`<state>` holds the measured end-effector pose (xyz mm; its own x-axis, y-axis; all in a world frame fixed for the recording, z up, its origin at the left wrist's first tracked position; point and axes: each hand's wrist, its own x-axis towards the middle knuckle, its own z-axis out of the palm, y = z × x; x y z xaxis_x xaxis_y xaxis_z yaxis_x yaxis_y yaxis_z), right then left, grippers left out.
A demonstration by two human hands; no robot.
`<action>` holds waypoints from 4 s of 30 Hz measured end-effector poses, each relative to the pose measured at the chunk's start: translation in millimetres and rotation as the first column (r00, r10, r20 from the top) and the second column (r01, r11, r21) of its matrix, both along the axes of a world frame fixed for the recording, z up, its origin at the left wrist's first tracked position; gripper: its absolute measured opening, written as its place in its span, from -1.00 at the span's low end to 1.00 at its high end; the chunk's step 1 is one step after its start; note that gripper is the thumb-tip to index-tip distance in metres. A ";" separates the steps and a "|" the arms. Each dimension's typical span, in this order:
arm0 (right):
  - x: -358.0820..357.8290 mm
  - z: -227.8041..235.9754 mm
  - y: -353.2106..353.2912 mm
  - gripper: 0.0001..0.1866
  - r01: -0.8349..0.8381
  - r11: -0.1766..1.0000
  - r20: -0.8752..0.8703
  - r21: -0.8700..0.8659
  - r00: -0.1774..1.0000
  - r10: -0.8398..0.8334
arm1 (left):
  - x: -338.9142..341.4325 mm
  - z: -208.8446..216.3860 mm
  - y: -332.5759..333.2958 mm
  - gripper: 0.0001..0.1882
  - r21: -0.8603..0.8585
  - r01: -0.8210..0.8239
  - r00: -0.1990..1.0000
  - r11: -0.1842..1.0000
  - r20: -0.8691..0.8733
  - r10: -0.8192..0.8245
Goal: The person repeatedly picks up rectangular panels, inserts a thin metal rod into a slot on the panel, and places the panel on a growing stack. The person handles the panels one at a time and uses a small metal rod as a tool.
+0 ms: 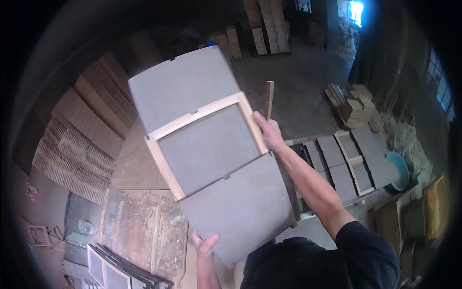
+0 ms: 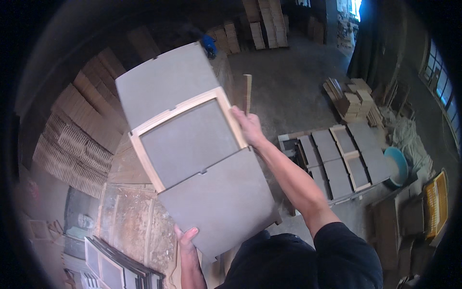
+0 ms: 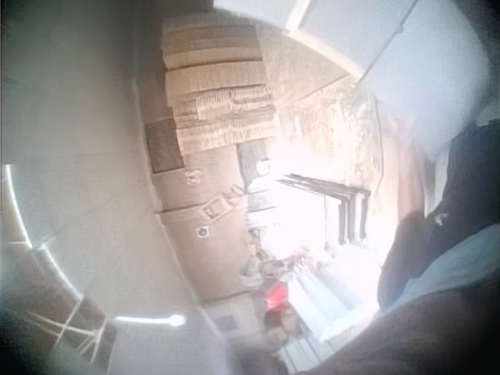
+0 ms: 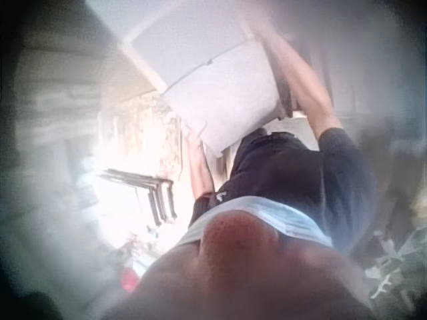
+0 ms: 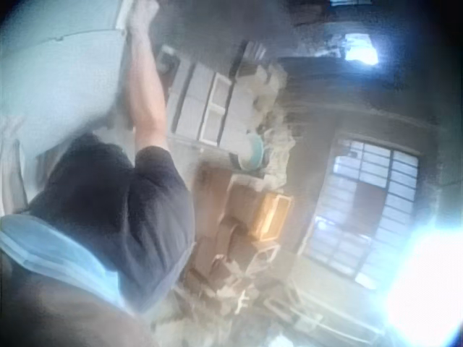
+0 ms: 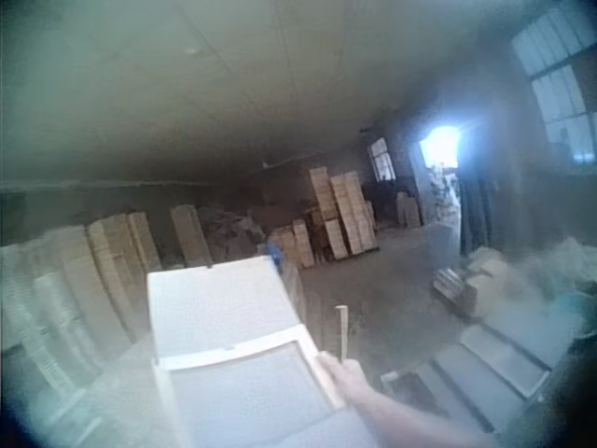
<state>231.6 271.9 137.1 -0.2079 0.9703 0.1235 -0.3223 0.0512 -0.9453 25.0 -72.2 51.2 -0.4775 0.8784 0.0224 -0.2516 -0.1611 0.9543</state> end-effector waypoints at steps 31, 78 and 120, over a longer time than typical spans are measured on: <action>-287.0 60.8 21.7 -0.69 -0.492 0.813 -0.002 0.311 0.855 0.519 | -235.5 -79.4 14.8 -0.18 0.049 -0.397 0.907 0.916 0.174 0.384; -422.6 -33.4 25.5 -0.51 -0.935 0.284 -0.414 -0.214 0.350 0.840 | -69.9 48.4 13.7 -0.33 -0.300 -0.952 0.225 0.056 -0.567 0.792; -328.1 17.6 -58.0 -0.64 -0.823 0.386 -0.164 0.416 0.350 0.922 | -76.5 -60.2 -5.3 0.04 -0.048 -0.996 0.084 0.070 -0.557 0.826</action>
